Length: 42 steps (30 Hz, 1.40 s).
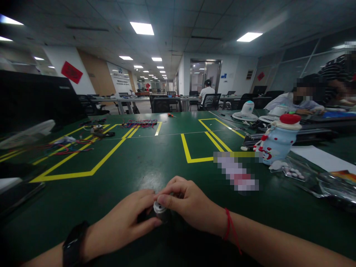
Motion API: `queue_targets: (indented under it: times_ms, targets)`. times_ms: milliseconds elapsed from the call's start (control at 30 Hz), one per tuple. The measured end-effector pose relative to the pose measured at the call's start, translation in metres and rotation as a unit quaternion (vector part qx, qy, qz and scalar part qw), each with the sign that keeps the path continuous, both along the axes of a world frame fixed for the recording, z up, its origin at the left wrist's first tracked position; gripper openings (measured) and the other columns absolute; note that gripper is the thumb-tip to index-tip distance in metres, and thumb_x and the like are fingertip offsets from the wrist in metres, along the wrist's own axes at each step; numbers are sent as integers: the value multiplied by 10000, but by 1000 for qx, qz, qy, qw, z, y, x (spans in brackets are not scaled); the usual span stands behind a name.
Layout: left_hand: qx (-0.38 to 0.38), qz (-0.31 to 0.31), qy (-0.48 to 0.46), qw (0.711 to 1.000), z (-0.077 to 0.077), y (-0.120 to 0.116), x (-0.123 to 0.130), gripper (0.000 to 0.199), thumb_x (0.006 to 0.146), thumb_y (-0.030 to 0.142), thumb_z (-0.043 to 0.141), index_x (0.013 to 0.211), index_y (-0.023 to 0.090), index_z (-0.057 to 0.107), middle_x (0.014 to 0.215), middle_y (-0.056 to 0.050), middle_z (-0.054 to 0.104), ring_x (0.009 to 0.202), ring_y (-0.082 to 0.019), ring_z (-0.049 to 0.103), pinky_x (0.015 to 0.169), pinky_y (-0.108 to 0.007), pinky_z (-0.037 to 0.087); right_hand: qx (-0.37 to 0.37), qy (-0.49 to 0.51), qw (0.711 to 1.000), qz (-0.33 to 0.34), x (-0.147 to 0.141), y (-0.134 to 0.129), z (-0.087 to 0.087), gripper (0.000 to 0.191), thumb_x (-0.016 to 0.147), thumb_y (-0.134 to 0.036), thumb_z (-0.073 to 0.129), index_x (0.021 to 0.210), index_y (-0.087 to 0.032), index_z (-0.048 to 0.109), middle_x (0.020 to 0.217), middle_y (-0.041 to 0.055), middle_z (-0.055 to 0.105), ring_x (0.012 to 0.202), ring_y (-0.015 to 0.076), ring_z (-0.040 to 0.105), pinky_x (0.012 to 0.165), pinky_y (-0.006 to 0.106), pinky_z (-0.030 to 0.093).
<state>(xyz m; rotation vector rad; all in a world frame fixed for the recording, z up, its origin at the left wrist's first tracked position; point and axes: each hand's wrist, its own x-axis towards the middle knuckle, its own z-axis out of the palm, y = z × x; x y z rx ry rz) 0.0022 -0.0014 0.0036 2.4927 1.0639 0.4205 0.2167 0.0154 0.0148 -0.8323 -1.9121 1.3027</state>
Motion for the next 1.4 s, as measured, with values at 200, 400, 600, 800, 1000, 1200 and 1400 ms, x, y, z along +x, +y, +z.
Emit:
queue_targets:
  times_ms: [200,400,600,800,1000,1200,1400]
  targets:
    - [-4,3,3,1000,1,0,0,160,924,353,593,955,197,575,861,-11,585,765,-187,507,705,-299,389,-47,9,999,-18,3,1,2,304,857,-383,659,1114,-225,697,985,31,601,815,137,578,730,273,469]
    - [-1,4,8,1000,3,0,0,194,934,385,578,914,194,560,844,-10,568,746,-179,493,661,-276,373,-58,-32,987,-147,29,29,0,277,878,-375,613,1024,-152,686,804,12,621,685,117,535,625,251,420]
    - [-3,6,9,1000,4,0,-1,193,934,383,583,908,194,553,840,-6,560,742,-177,487,660,-277,366,-26,-88,984,-150,39,38,-11,244,896,-361,580,949,-147,686,807,19,646,710,136,568,639,265,433]
    - [-3,4,3,1000,4,-1,-1,193,931,377,589,893,194,545,828,0,553,729,-174,480,643,-274,351,113,-190,970,-102,32,29,-10,195,910,-311,575,900,-160,699,878,43,649,767,160,581,671,289,443]
    - [2,-1,-5,1000,1,0,-1,180,899,368,623,941,205,557,839,3,560,737,-181,490,663,-287,362,220,-166,961,6,15,6,16,132,922,-187,556,950,-164,683,903,36,638,833,147,580,758,284,451]
    - [1,-5,-11,1000,0,-1,1,164,916,354,605,1020,231,575,871,0,581,784,-195,518,709,-300,385,221,-102,970,-6,3,-14,23,124,845,-98,623,932,-170,672,946,22,603,840,126,572,740,247,462]
    - [3,-1,-3,1000,1,-1,1,175,916,373,600,997,219,584,866,-9,590,775,-197,524,705,-298,396,206,-92,974,-24,3,-11,21,82,864,-142,634,937,-171,658,947,23,592,856,135,562,759,264,465]
